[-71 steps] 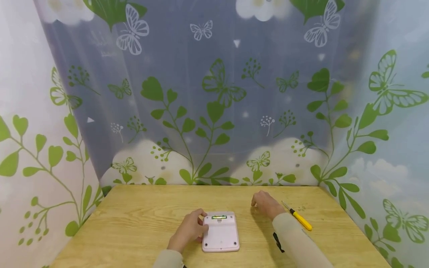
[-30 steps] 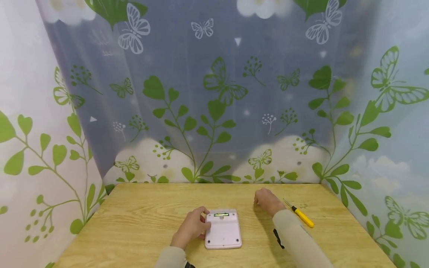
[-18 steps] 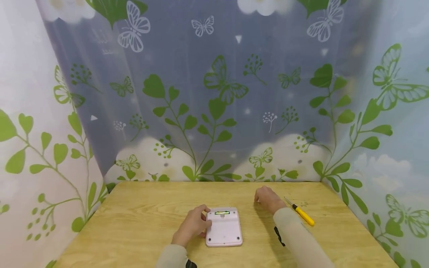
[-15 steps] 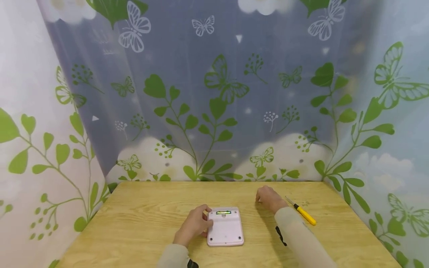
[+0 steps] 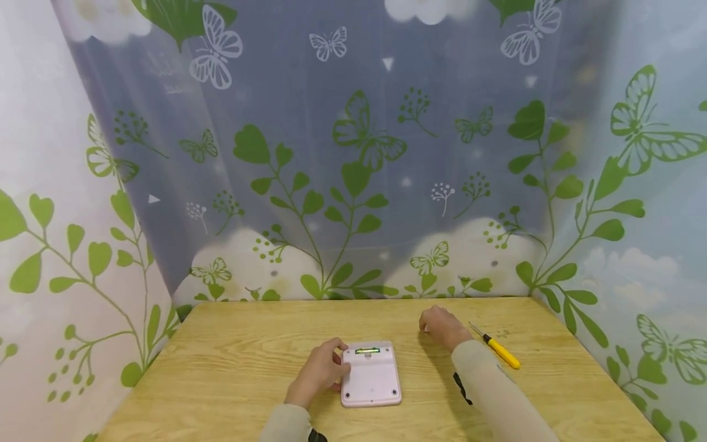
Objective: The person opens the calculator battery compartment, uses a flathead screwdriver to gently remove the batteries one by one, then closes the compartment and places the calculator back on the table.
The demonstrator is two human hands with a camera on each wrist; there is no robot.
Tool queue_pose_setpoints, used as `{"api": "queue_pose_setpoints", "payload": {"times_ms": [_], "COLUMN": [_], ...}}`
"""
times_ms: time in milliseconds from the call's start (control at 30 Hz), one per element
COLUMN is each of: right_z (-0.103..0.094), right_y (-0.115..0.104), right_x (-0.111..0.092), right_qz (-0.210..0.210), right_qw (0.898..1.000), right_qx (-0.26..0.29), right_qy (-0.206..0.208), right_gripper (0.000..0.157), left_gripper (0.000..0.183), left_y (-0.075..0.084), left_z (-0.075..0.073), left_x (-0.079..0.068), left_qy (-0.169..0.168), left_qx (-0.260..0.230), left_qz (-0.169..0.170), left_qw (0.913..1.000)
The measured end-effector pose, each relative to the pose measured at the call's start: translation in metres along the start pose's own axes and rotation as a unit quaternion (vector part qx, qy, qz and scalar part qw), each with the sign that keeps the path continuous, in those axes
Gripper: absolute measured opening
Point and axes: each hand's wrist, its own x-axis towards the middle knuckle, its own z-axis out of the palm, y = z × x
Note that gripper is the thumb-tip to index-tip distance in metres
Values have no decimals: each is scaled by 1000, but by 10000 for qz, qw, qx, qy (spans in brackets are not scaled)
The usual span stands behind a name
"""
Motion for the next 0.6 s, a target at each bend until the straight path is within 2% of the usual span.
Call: {"api": "queue_pose_setpoints", "payload": {"times_ms": [433,600], "right_z": [5,5], "right_y": [6,5], "right_x": [1,-1], "right_qz": [319,293], "right_qw": [9993,9994], "right_qx": [-15,-51], "right_qy": [-193,-157], "right_gripper": [20,21], "left_gripper": [39,39], "left_y": [-1,0], "left_z": [0,0], "left_x": [0,0], "left_qy": [10,18], "left_qx": [-24,14], "left_qz": [-58,-39], "left_qw": [10000,10000]}}
